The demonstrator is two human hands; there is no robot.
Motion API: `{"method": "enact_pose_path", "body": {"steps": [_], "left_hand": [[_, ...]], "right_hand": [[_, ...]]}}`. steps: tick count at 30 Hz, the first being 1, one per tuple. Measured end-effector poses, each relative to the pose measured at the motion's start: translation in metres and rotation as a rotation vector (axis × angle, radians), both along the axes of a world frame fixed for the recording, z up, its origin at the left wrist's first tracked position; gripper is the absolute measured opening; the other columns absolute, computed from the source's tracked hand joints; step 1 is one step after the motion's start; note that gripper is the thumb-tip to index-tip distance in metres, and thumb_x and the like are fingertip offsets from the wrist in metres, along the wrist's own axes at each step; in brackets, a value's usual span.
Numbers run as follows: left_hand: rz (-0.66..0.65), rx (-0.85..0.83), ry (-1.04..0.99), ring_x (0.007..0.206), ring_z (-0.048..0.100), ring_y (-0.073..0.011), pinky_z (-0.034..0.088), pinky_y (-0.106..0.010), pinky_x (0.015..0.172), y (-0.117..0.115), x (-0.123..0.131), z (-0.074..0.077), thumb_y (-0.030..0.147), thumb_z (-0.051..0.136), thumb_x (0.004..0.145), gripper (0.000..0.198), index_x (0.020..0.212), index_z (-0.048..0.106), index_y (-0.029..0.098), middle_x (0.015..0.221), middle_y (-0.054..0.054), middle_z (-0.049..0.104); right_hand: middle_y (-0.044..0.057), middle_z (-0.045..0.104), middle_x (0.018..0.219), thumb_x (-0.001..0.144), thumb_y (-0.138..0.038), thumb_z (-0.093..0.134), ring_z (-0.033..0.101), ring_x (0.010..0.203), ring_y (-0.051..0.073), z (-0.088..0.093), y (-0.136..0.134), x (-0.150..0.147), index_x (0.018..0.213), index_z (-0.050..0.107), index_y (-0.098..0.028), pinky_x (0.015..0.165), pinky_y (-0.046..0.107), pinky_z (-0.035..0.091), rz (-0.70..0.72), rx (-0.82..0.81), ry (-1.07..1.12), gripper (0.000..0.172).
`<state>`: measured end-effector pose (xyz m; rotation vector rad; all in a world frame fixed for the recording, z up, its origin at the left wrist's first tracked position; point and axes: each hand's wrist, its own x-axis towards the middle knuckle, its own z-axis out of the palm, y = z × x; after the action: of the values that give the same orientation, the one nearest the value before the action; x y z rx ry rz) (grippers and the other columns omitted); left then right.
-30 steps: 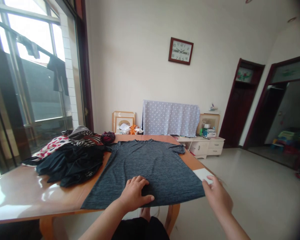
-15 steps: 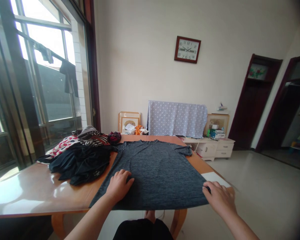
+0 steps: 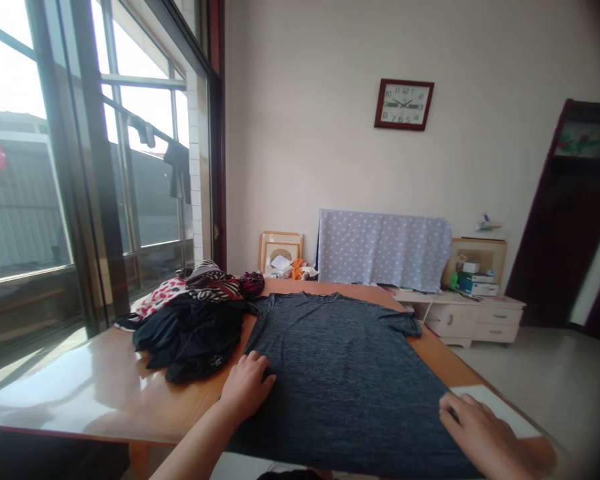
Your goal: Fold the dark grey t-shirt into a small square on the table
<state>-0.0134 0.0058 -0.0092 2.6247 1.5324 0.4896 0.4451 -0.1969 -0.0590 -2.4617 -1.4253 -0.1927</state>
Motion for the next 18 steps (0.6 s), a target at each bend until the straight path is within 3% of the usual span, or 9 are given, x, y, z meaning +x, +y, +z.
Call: {"method": "enact_pose_path", "body": {"steps": [4, 8, 18], "left_hand": [[0.052, -0.015, 0.027, 0.103, 0.059, -0.0248, 0.044, -0.034, 0.085, 0.016, -0.011, 0.002, 0.043, 0.052, 0.088, 0.024, 0.097, 0.065, 0.025, 0.107, -0.008, 0.061], [0.105, -0.022, 0.047, 0.1, 0.061, -0.0236, 0.045, -0.033, 0.08, 0.036, -0.011, 0.008, 0.042, 0.05, 0.089, 0.024, 0.096, 0.065, 0.025, 0.105, -0.007, 0.063], [0.092, -0.012, 0.061, 0.096, 0.064, -0.0235, 0.045, -0.032, 0.078, 0.109, 0.013, 0.013, 0.039, 0.049, 0.088, 0.024, 0.092, 0.066, 0.023, 0.103, -0.008, 0.065]], "right_hand": [[0.005, 0.065, 0.079, 0.081, -0.039, 0.052, 0.062, 0.076, 0.026, 0.0, 0.008, 0.013, 0.067, 0.063, -0.031, 0.068, 0.034, 0.038, -0.01, 0.001, 0.041, 0.019], [0.005, 0.064, 0.078, 0.082, -0.042, 0.053, 0.062, 0.074, 0.025, 0.012, 0.026, 0.012, 0.069, 0.063, -0.03, 0.067, 0.032, 0.037, 0.061, 0.001, 0.079, 0.02], [0.002, 0.064, 0.084, 0.085, -0.037, 0.054, 0.061, 0.075, 0.019, 0.037, 0.112, -0.023, 0.085, 0.066, -0.028, 0.066, 0.027, 0.035, 0.29, -0.012, 0.161, 0.014]]}}
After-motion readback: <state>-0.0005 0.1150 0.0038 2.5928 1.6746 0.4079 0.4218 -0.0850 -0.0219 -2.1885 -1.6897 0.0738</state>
